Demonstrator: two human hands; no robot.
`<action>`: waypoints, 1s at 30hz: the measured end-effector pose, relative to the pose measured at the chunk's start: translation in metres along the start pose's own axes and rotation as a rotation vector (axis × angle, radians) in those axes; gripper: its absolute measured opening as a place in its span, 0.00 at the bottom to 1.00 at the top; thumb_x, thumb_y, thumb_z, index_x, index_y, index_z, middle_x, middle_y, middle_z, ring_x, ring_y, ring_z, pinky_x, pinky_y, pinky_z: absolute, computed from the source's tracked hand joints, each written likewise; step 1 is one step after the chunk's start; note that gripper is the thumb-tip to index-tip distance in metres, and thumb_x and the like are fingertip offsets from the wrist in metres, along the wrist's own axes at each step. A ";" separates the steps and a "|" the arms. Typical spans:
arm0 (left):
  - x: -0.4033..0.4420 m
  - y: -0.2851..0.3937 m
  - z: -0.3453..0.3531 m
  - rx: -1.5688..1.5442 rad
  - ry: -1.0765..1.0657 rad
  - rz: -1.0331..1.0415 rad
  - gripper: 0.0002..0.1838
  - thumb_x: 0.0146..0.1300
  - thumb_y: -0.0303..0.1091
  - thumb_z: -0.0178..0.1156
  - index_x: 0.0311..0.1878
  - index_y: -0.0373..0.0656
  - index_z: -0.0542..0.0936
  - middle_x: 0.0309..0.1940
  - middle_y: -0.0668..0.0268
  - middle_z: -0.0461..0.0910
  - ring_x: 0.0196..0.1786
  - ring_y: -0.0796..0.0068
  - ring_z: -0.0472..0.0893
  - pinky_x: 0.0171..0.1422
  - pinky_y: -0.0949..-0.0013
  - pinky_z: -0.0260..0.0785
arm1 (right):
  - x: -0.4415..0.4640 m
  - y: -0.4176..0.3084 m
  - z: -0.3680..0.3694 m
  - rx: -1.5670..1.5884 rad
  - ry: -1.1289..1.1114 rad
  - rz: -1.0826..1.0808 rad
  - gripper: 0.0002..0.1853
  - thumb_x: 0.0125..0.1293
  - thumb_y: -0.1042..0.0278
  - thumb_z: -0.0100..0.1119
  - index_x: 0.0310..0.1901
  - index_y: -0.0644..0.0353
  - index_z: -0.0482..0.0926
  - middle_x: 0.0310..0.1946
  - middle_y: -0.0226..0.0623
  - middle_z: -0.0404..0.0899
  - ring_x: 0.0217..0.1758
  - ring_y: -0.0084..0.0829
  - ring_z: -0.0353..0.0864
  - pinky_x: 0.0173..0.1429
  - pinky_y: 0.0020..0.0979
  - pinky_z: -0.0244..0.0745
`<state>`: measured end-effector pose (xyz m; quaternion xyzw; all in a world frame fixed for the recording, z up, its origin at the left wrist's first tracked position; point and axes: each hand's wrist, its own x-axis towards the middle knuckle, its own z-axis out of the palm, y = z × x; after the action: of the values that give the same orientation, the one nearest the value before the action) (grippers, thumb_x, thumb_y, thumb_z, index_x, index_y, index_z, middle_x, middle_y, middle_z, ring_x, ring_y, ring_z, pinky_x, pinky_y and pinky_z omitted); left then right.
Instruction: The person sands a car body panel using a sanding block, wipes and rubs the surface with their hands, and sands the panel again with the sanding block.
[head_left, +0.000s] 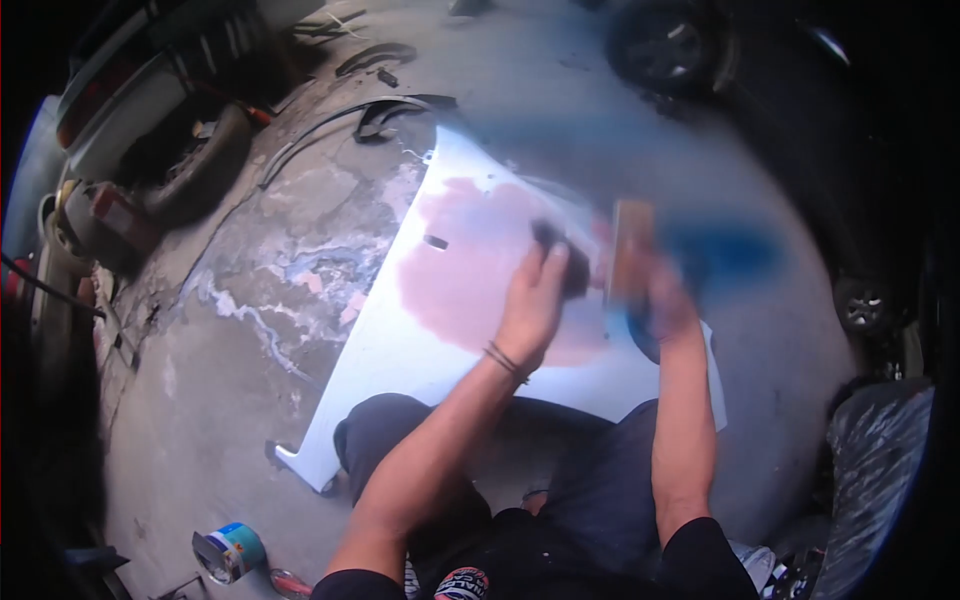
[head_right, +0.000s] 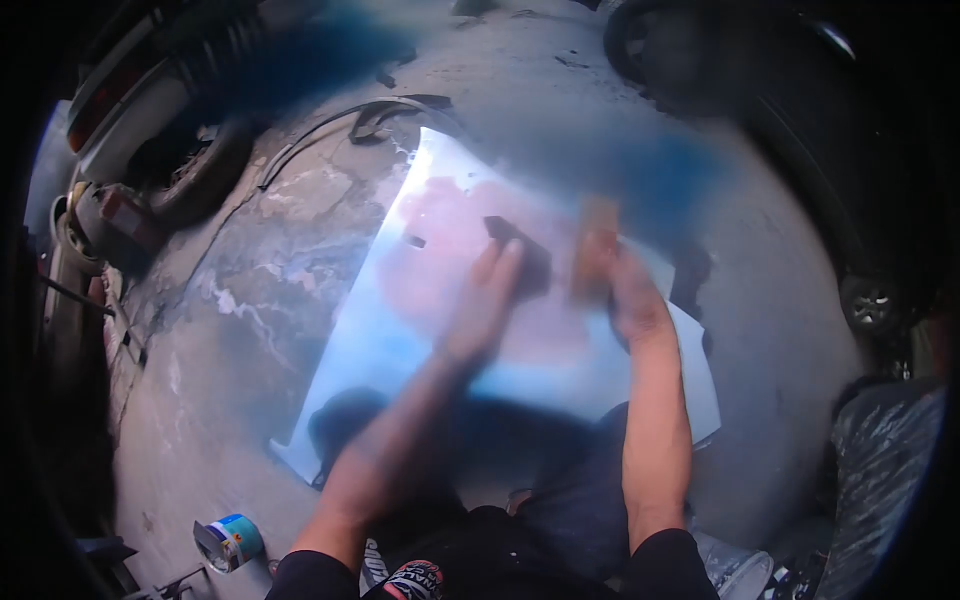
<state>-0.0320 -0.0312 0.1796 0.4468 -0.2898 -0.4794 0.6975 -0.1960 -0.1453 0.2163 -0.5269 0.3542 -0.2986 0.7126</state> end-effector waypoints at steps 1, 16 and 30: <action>0.002 0.004 -0.001 -0.115 -0.008 -0.036 0.18 0.87 0.39 0.50 0.62 0.33 0.77 0.51 0.57 0.86 0.57 0.66 0.87 0.63 0.62 0.79 | 0.004 0.007 -0.016 0.013 -0.097 -0.033 0.31 0.82 0.49 0.60 0.75 0.62 0.72 0.48 0.33 0.86 0.51 0.28 0.84 0.60 0.34 0.79; 0.014 -0.013 0.016 -0.005 -0.147 -0.108 0.41 0.73 0.44 0.70 0.78 0.29 0.64 0.59 0.55 0.79 0.58 0.68 0.80 0.70 0.62 0.73 | 0.006 0.010 -0.024 0.250 -0.152 0.065 0.36 0.86 0.36 0.46 0.82 0.55 0.65 0.53 0.34 0.80 0.44 0.25 0.77 0.49 0.31 0.77; 0.054 -0.011 -0.002 -0.214 0.228 0.076 0.31 0.71 0.42 0.71 0.68 0.35 0.70 0.51 0.61 0.79 0.54 0.73 0.79 0.59 0.64 0.76 | -0.014 0.029 0.014 0.196 -0.246 0.095 0.28 0.88 0.50 0.47 0.79 0.57 0.68 0.47 0.29 0.78 0.43 0.28 0.77 0.43 0.30 0.75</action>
<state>-0.0144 -0.0825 0.1671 0.4102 -0.1728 -0.4268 0.7872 -0.1909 -0.1187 0.1935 -0.4701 0.2577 -0.2310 0.8119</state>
